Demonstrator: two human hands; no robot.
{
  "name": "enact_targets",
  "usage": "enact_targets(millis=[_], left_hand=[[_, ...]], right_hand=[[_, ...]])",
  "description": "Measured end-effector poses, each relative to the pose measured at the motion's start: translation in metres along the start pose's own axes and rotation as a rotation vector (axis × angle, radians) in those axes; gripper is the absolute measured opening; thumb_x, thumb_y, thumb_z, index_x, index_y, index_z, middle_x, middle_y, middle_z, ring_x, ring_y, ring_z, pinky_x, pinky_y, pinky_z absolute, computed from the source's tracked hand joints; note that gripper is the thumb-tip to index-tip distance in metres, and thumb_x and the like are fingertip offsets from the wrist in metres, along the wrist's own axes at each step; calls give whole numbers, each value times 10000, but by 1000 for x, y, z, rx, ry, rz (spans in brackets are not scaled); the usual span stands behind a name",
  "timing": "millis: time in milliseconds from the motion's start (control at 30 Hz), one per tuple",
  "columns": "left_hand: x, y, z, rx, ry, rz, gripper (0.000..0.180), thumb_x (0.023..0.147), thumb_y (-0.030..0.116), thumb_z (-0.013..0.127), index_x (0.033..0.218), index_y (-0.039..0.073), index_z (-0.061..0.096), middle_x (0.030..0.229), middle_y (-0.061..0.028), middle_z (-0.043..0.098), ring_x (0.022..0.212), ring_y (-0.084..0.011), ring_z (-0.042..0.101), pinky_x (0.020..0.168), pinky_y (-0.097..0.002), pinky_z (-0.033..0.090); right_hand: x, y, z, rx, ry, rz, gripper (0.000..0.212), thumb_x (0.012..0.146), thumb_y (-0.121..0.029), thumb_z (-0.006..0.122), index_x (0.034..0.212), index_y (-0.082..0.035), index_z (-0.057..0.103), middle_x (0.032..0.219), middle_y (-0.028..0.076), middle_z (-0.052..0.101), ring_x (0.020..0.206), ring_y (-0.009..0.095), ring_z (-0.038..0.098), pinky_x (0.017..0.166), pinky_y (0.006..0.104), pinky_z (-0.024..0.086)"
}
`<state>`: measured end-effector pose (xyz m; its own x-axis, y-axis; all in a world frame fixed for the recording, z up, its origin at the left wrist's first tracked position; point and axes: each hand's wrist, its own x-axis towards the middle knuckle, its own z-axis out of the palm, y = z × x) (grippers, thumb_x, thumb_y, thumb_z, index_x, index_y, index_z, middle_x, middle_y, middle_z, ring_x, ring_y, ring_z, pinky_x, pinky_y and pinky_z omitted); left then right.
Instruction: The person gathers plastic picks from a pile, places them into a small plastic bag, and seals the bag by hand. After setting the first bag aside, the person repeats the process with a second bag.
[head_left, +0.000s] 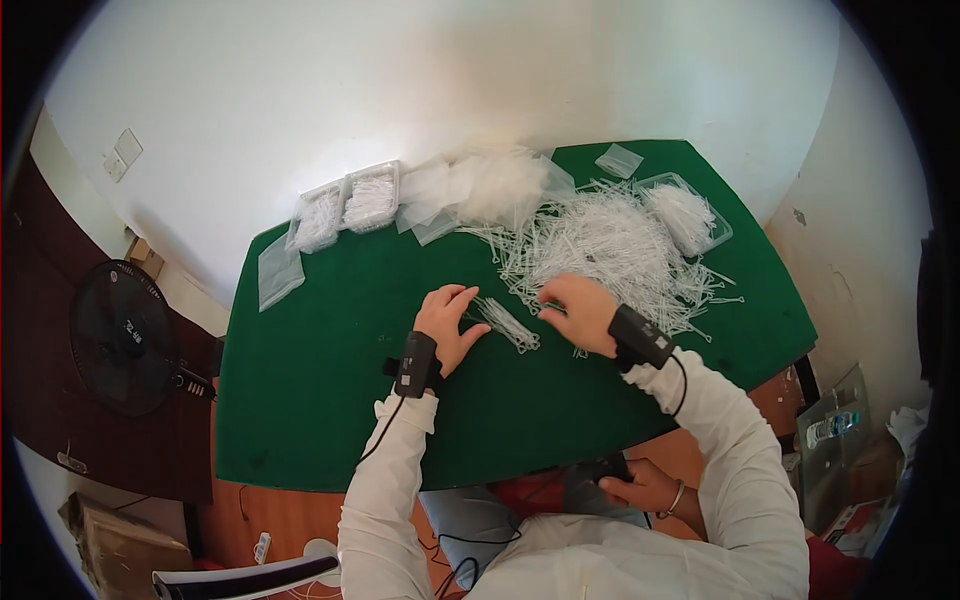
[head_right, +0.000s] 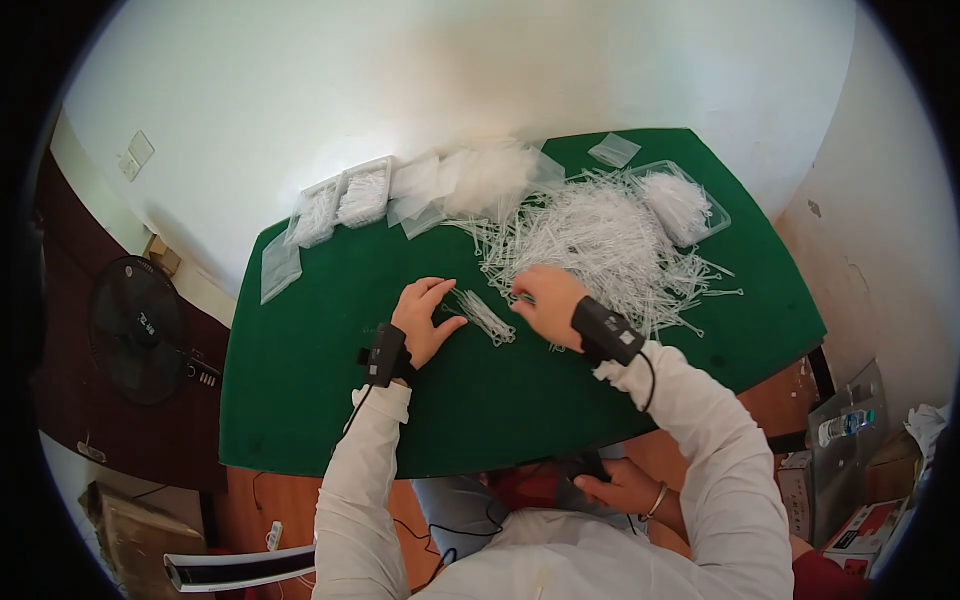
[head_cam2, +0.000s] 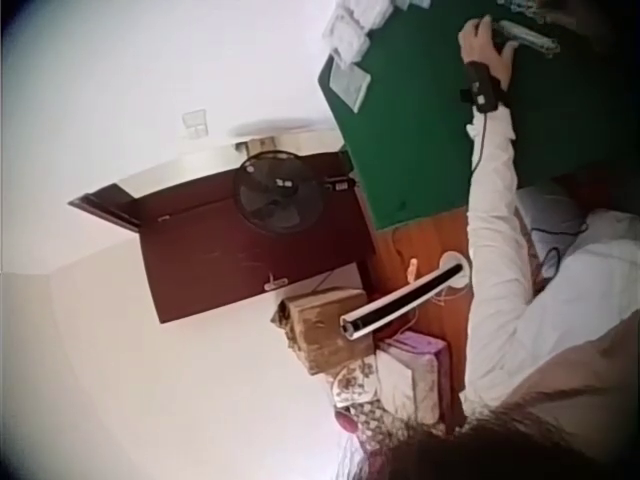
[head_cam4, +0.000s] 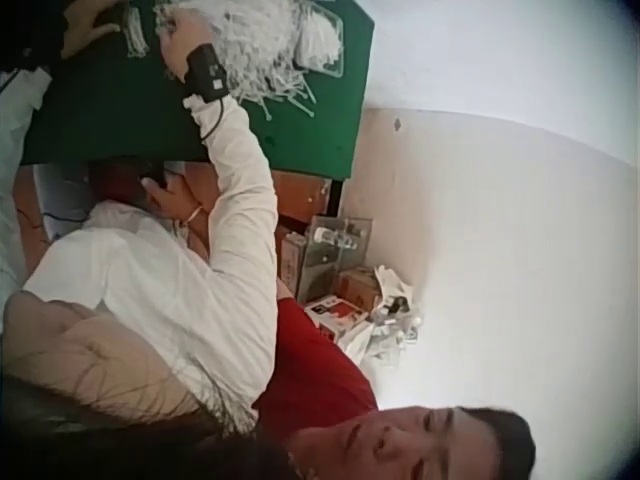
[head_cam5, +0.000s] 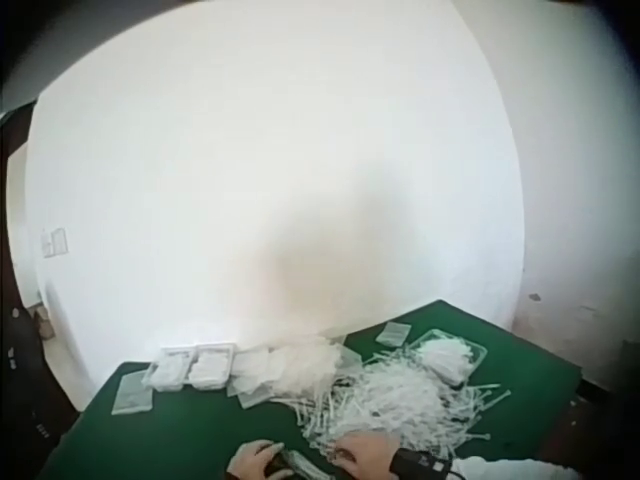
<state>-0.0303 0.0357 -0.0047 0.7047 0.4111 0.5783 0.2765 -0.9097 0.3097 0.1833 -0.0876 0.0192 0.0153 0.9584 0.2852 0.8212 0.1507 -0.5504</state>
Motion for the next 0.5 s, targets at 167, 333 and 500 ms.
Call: enact_targets(millis=[167, 333, 500], left_hand=[[12, -1, 22, -39, -5, 31, 318, 719, 175, 704, 1019, 91, 638, 1016, -79, 618, 963, -259, 554, 799, -367, 462], [28, 9, 52, -120, -35, 38, 227, 722, 144, 708, 921, 46, 663, 962, -85, 638, 922, -278, 572, 807, -369, 467], [46, 20, 61, -154, -49, -36, 172, 715, 141, 712, 850, 40, 677, 912, -74, 646, 891, -282, 578, 794, -372, 470]], right_hand=[[-30, 42, -45, -200, 122, -27, 403, 745, -238, 691, 1066, -35, 557, 1119, 172, 533, 1059, 352, 483, 902, 398, 398], [-76, 56, -89, -396, -86, -49, 883, 681, -530, 688, 1335, -54, 335, 1385, 220, 281, 1281, 406, 252, 1029, 518, 231], [-119, 64, -93, -562, -194, 188, 1199, 577, -720, 653, 1430, -59, 132, 1473, 221, 88, 1362, 409, 68, 1038, 608, 104]])
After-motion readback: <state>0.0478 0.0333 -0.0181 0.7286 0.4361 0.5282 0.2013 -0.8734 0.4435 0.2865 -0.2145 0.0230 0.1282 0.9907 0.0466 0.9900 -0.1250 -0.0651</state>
